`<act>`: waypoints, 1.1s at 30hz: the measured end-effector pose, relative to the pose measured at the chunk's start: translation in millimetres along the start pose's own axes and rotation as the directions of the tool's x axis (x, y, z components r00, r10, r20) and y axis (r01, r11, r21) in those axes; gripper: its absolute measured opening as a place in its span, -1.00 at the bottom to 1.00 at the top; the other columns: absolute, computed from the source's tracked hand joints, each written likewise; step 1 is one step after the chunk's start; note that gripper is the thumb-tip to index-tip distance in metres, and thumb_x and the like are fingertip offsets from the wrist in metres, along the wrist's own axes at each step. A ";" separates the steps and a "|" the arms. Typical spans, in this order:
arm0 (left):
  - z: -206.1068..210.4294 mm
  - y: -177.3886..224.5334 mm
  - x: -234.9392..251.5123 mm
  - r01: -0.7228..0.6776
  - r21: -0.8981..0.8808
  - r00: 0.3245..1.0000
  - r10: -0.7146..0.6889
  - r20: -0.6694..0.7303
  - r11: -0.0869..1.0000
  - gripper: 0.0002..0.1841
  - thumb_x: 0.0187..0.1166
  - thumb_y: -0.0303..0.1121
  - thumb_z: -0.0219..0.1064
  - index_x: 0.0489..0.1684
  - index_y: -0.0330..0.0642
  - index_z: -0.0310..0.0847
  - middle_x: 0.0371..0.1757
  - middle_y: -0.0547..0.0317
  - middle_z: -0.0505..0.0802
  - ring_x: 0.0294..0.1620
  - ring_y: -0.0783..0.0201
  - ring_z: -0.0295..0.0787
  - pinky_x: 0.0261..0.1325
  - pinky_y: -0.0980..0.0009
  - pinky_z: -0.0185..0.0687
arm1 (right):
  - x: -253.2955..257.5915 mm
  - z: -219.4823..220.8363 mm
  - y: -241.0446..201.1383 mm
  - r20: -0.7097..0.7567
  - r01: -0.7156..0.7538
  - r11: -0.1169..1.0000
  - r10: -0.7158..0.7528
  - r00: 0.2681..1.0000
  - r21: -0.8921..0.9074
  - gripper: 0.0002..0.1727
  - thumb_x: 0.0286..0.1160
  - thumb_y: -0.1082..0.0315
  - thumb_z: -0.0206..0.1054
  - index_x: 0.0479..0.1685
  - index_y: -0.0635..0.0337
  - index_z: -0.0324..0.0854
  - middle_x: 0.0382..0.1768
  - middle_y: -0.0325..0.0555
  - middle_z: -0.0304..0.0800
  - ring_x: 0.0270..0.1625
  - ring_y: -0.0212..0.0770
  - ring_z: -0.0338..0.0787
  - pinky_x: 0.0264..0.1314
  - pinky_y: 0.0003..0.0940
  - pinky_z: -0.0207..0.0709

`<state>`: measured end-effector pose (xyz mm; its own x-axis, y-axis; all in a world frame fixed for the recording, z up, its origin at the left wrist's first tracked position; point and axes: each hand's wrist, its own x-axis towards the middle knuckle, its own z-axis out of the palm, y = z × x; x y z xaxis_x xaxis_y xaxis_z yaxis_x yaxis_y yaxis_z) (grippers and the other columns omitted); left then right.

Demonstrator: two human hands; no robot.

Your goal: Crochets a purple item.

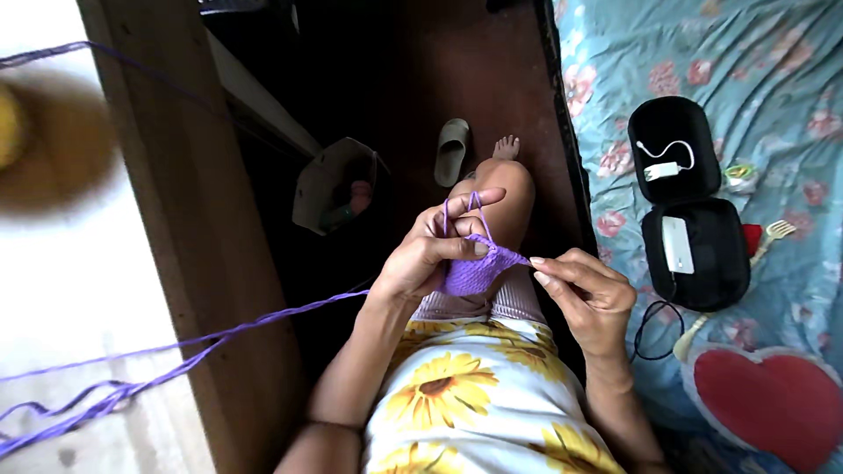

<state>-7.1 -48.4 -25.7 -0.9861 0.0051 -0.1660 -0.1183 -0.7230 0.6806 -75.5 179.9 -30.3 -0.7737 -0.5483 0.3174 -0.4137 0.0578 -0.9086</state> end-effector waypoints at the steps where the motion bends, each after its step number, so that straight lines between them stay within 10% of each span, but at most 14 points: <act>1: 0.1 -0.7 0.2 -0.002 -0.001 1.000 0.002 0.002 1.000 -0.38 0.30 -0.65 0.28 0.50 -0.24 0.53 -0.37 0.20 0.88 -0.42 0.46 0.80 -0.26 0.53 0.77 | -0.1 0.5 -0.3 -0.001 -0.035 0.998 0.036 0.999 0.042 -0.85 0.45 0.50 0.45 -0.12 0.22 0.91 -0.36 -0.29 0.77 -0.27 -0.58 0.71 -0.15 -0.72 0.65; 11: 4.6 -2.5 -0.2 -0.041 0.030 0.999 0.042 -0.025 0.999 -0.36 0.33 -0.63 0.26 0.56 -0.23 0.48 -0.32 0.16 0.87 -0.41 0.45 0.78 -0.28 0.53 0.74 | 3.0 5.8 0.5 0.112 -0.383 0.797 0.377 0.920 0.467 -0.81 0.42 0.57 0.41 -0.13 0.19 0.89 -0.29 -0.30 0.91 -0.54 -0.70 0.52 -0.53 -0.78 0.35; 17: 16.0 -0.9 -1.2 -0.144 0.398 0.956 0.231 -0.180 0.906 -0.26 0.39 -0.73 0.35 0.70 -0.20 0.36 -0.31 0.21 0.87 -0.44 0.47 0.76 -0.31 0.59 0.74 | 3.1 10.8 2.8 -0.036 -0.197 0.965 0.206 0.978 0.172 -0.81 0.41 0.59 0.41 -0.09 0.28 0.88 -0.21 -0.25 0.89 -0.16 -0.49 0.83 -0.01 -0.57 0.77; 24: 22.0 -12.7 1.3 -0.159 0.294 0.943 0.233 -0.237 0.943 -0.26 0.33 -0.76 0.36 0.66 -0.20 0.44 -0.39 0.22 0.88 -0.45 0.46 0.77 -0.27 0.54 0.74 | 3.5 25.7 3.1 -0.095 -0.158 0.954 0.188 0.978 0.254 -0.79 0.40 0.61 0.40 -0.09 0.22 0.87 -0.19 -0.32 0.90 -0.14 -0.51 0.83 0.00 -0.57 0.76; 28: 22.9 -23.7 6.0 -0.060 0.215 0.955 0.119 -0.271 0.975 -0.26 0.28 -0.77 0.35 0.61 -0.17 0.52 -0.42 0.17 0.87 -0.44 0.43 0.77 -0.23 0.49 0.75 | 6.6 30.3 3.6 -0.126 0.014 0.998 -0.021 0.992 -0.055 -0.89 0.48 0.49 0.42 -0.13 0.29 0.82 -0.30 -0.20 0.82 -0.26 -0.57 0.76 -0.17 -0.69 0.69; 33: 30.5 -42.1 4.2 -0.331 0.645 0.822 0.546 -0.161 0.689 -0.37 0.28 -0.72 0.37 0.50 -0.38 0.54 -0.06 0.23 0.89 -0.17 0.49 0.83 -0.06 0.51 0.78 | 9.0 31.5 0.3 -0.112 0.057 0.930 -0.105 0.988 -0.364 -0.85 0.53 0.41 0.39 -0.16 0.24 0.88 -0.43 -0.12 0.75 -0.38 -0.48 0.69 -0.32 -0.67 0.56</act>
<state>-9.8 3.2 -33.3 -0.8566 -0.5018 0.1202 0.1700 -0.0544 0.9839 -67.5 148.8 -36.3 -0.7750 -0.4541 0.4396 -0.6036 0.3255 -0.7278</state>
